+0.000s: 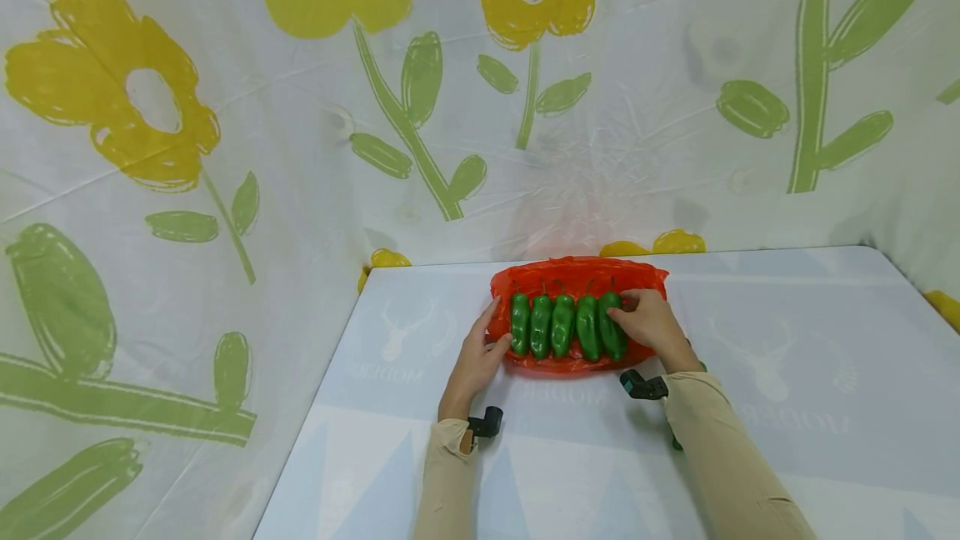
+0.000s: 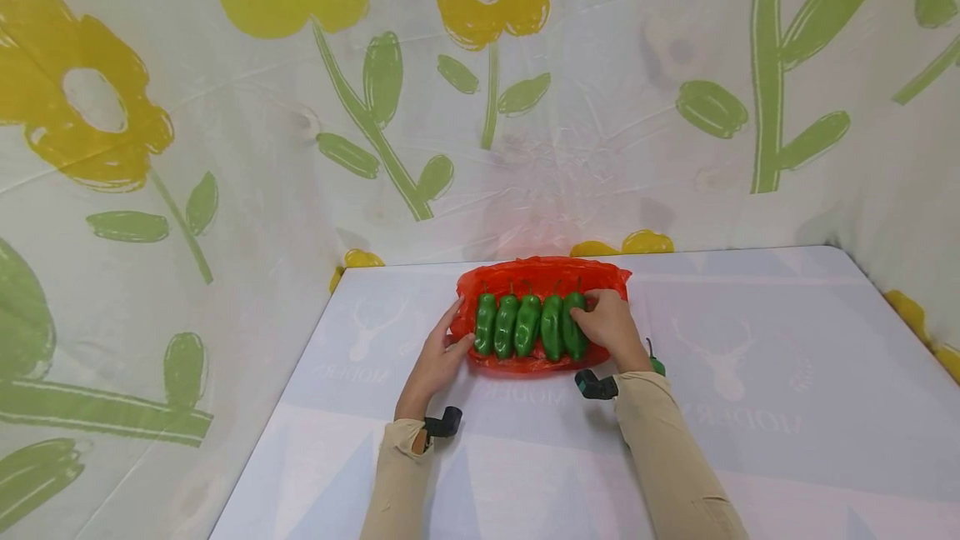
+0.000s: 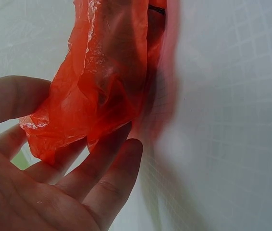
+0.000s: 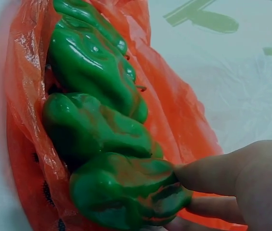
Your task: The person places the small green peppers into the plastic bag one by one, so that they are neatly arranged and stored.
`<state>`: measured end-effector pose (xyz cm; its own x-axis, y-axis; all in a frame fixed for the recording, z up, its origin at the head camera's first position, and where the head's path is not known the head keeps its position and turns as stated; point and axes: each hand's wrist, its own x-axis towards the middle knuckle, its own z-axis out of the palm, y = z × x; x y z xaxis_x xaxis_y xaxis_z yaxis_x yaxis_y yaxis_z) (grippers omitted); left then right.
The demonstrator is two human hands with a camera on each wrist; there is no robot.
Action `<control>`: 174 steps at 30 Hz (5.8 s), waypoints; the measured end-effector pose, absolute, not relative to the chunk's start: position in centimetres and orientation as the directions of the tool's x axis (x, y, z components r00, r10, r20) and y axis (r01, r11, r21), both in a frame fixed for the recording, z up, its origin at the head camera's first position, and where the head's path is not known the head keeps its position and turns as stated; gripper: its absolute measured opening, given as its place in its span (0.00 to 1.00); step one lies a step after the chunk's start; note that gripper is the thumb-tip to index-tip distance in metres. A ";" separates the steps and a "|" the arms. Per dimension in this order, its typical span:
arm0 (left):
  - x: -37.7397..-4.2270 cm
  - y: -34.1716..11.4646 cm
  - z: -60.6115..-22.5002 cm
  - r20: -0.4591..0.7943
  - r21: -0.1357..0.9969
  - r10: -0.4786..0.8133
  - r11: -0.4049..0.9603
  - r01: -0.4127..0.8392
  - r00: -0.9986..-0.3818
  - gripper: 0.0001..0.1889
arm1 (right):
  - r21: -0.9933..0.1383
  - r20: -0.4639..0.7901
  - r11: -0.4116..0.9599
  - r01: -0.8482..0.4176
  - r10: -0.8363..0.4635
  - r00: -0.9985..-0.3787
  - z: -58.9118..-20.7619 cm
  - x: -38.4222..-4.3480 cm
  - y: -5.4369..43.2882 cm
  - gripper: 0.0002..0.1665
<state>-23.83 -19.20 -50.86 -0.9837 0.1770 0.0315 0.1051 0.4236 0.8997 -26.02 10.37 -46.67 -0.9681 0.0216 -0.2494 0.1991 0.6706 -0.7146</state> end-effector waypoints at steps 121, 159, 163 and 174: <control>-23.7 -19.3 -50.8 0.070 0.905 0.197 0.400 0.146 -0.978 0.36 | -0.735 -0.046 0.678 0.027 -0.011 -0.999 -44.6 -23.9 10.7 0.34; -23.9 -19.4 -51.1 0.042 0.905 0.197 0.407 0.121 -0.980 0.36 | -0.794 0.059 0.607 0.011 0.096 -0.994 -40.6 -20.1 14.3 0.36; -23.9 -19.4 -51.1 0.046 0.905 0.197 0.407 0.124 -0.979 0.36 | -0.792 0.057 0.610 0.019 0.104 -0.993 -40.8 -19.9 14.6 0.36; -23.8 -19.4 -50.9 0.028 0.903 0.193 0.416 0.108 -0.981 0.37 | -0.781 0.015 0.621 0.067 0.127 -0.992 -41.8 -19.4 15.3 0.38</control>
